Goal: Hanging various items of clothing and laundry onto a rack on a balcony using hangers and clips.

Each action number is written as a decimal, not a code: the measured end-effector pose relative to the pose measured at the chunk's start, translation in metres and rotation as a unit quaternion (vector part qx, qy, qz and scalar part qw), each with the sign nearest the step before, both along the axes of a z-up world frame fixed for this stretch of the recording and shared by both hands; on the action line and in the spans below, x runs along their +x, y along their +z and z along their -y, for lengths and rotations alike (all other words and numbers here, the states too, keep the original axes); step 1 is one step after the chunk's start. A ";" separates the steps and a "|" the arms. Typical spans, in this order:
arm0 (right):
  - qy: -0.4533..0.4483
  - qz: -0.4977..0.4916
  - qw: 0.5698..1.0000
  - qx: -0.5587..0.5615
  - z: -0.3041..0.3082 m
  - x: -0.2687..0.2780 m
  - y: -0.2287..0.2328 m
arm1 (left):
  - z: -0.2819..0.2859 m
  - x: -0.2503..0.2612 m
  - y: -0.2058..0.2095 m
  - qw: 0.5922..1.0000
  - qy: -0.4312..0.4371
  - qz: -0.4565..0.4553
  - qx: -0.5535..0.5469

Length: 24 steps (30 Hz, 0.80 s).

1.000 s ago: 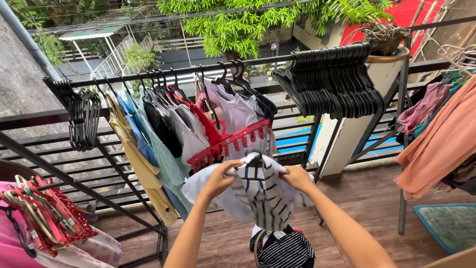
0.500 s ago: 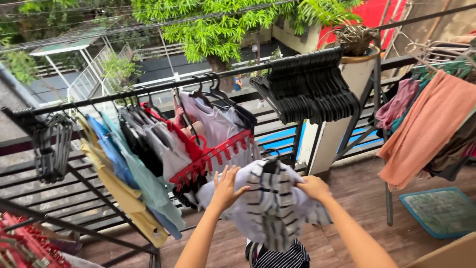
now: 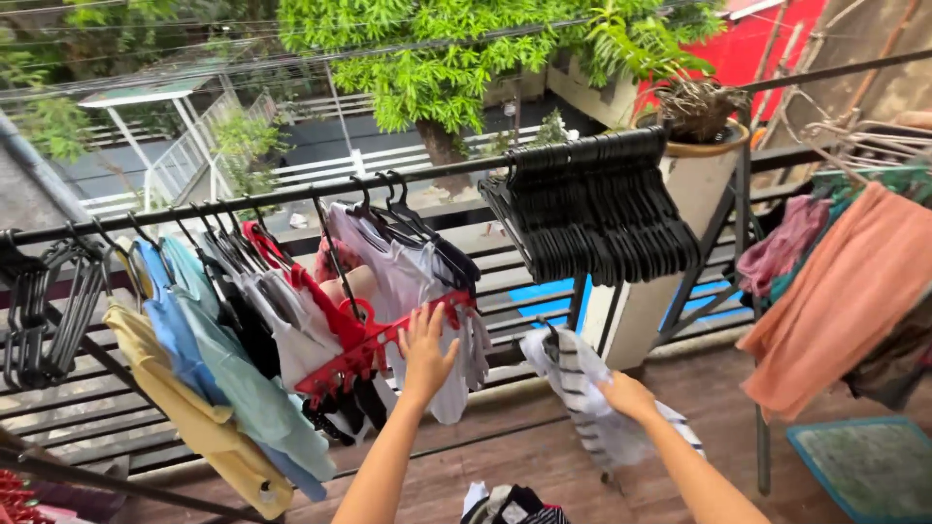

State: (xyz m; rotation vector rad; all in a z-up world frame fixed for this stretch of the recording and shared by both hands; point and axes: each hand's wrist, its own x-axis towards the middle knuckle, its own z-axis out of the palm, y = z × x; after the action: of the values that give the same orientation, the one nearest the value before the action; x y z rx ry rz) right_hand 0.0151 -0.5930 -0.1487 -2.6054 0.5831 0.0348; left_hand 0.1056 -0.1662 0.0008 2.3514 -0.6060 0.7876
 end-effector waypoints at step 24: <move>0.170 0.327 0.925 0.090 -0.193 0.186 0.233 | -0.056 0.034 0.003 0.980 -0.060 -0.114 0.151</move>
State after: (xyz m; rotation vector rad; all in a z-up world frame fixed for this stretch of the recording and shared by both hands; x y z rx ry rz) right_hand 0.2011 -0.4002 0.0839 -2.3027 -0.1088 -0.6157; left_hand 0.1398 -0.1102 0.0036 2.6004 -0.8033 0.3854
